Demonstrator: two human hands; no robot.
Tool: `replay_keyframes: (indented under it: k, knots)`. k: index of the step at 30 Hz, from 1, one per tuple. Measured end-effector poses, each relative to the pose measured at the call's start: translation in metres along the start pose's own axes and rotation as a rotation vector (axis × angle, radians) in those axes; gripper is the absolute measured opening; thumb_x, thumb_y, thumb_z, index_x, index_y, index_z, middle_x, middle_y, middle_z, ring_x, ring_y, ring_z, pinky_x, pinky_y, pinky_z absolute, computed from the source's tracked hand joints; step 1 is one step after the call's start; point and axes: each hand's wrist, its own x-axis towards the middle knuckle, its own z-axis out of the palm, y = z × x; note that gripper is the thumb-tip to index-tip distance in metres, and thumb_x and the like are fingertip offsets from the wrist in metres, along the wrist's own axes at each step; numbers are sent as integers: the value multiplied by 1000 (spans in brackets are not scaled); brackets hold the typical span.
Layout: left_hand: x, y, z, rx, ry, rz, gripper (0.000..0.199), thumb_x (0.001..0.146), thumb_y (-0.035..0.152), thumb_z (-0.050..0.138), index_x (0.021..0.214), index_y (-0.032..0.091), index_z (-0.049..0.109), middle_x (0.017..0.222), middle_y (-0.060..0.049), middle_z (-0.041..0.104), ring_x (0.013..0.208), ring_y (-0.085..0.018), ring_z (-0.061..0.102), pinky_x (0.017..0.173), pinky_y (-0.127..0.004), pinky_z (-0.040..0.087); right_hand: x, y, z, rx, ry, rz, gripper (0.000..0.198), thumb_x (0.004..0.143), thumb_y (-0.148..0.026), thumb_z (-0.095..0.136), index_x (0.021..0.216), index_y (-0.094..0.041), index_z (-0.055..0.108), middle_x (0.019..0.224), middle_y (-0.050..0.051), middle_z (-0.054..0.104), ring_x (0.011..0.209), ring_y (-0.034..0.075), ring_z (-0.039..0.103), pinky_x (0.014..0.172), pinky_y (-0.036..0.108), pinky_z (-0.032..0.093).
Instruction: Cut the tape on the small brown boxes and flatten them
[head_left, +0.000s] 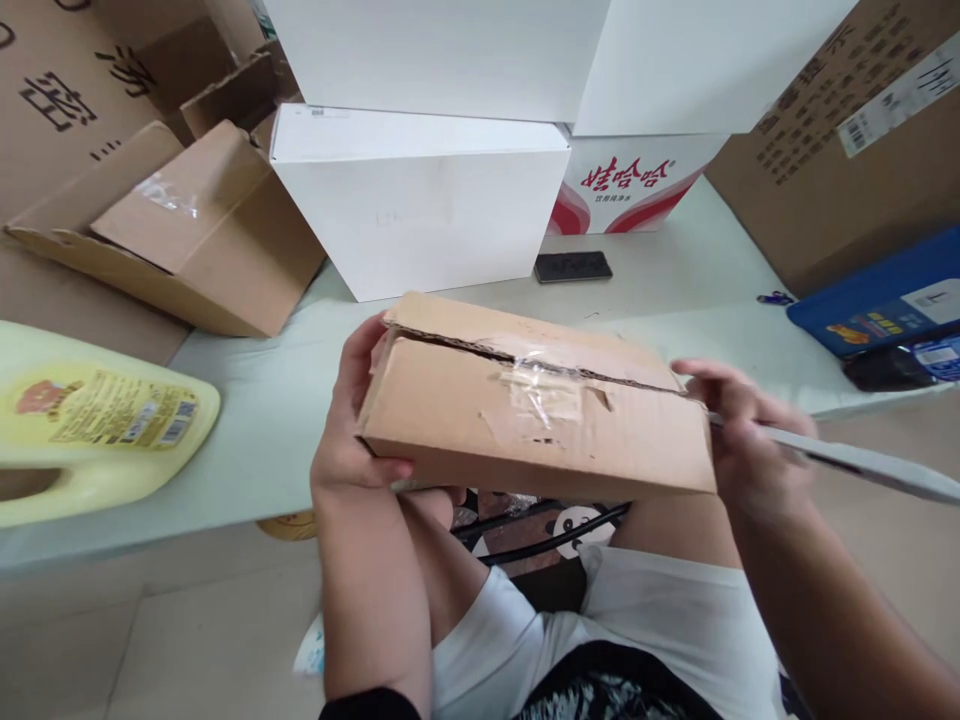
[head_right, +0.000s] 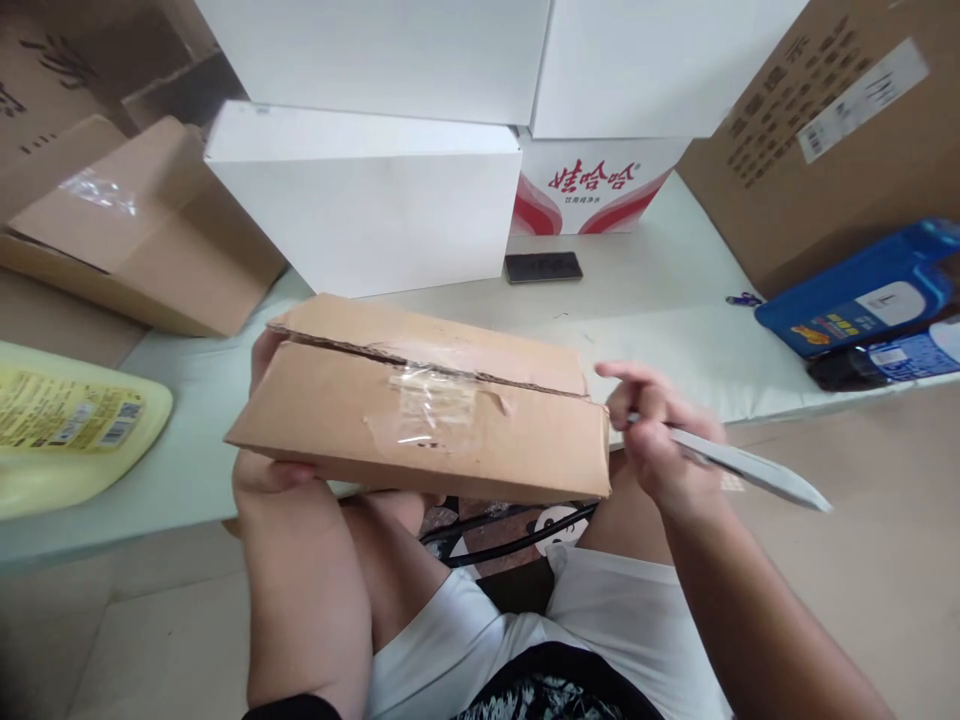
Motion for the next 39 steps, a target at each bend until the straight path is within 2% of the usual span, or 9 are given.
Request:
replay_keyframes:
  k: [3, 5, 8, 13, 17, 22, 29, 34, 39]
  knots:
    - [-2, -5, -6, 4, 65, 88, 96, 37, 49, 100, 127, 36, 70, 133, -5, 65, 124, -36, 61, 119, -55, 43, 11, -9, -8, 239, 451, -36, 53, 73, -61, 71, 54, -24, 39, 72, 5, 50, 64, 19, 50, 64, 43, 40]
    - [-3, -6, -9, 35, 51, 121, 95, 40, 53, 98, 129, 39, 70, 135, -3, 65, 120, -32, 63, 112, -51, 50, 14, -19, -17, 293, 519, -15, 51, 71, -71, 70, 57, -26, 49, 64, 1, 40, 58, 18, 47, 58, 41, 37]
    - [-3, -6, -13, 79, 8, 107, 97, 40, 54, 98, 132, 40, 68, 136, -2, 65, 120, -31, 63, 102, -43, 57, 10, -39, -22, 351, 400, 58, 45, 79, -73, 67, 69, -30, 61, 51, -4, 29, 43, 13, 33, 48, 35, 29]
    - [4, -6, -15, 155, -192, 33, 106, 44, 43, 101, 142, 38, 62, 143, -5, 64, 129, -31, 61, 108, -39, 53, 0, -66, 5, 531, 44, 59, 38, 75, -60, 84, 82, -30, 63, 51, -5, 56, 39, 13, 47, 37, 27, 32]
    - [5, -5, -10, 129, -248, -37, 102, 49, 39, 100, 144, 40, 61, 143, -4, 65, 133, -30, 61, 112, -38, 51, -2, -68, 25, 524, -137, 110, 21, 88, -46, 76, 89, -29, 64, 55, -5, 66, 39, 14, 54, 37, 25, 40]
    - [-1, -5, -13, 106, -207, -113, 107, 41, 37, 103, 140, 43, 63, 150, -2, 61, 142, -36, 54, 119, -46, 47, -1, -68, 28, 549, -239, 86, 25, 89, -51, 73, 88, -26, 70, 60, -1, 71, 44, 14, 60, 35, 23, 43]
    - [-3, -2, -13, 61, -173, -185, 109, 32, 32, 106, 134, 39, 68, 149, -6, 60, 145, -39, 51, 121, -48, 45, -8, -74, 30, 494, -369, 198, 16, 94, -41, 71, 95, -26, 65, 78, 1, 78, 56, 13, 69, 43, 20, 51]
    - [1, 0, -12, 59, -102, -227, 111, 20, 29, 106, 126, 36, 73, 136, -7, 68, 141, -45, 53, 116, -54, 47, -10, -72, 37, 406, -369, 167, 17, 97, -40, 67, 95, -23, 64, 83, 4, 79, 53, 12, 66, 39, 20, 45]
    - [1, -2, -15, 132, -186, -139, 112, 30, 35, 105, 135, 40, 68, 145, -4, 65, 144, -43, 52, 117, -53, 47, -11, -71, 36, 331, -407, 165, 17, 99, -40, 65, 94, -24, 62, 77, 1, 75, 51, 11, 61, 40, 21, 44]
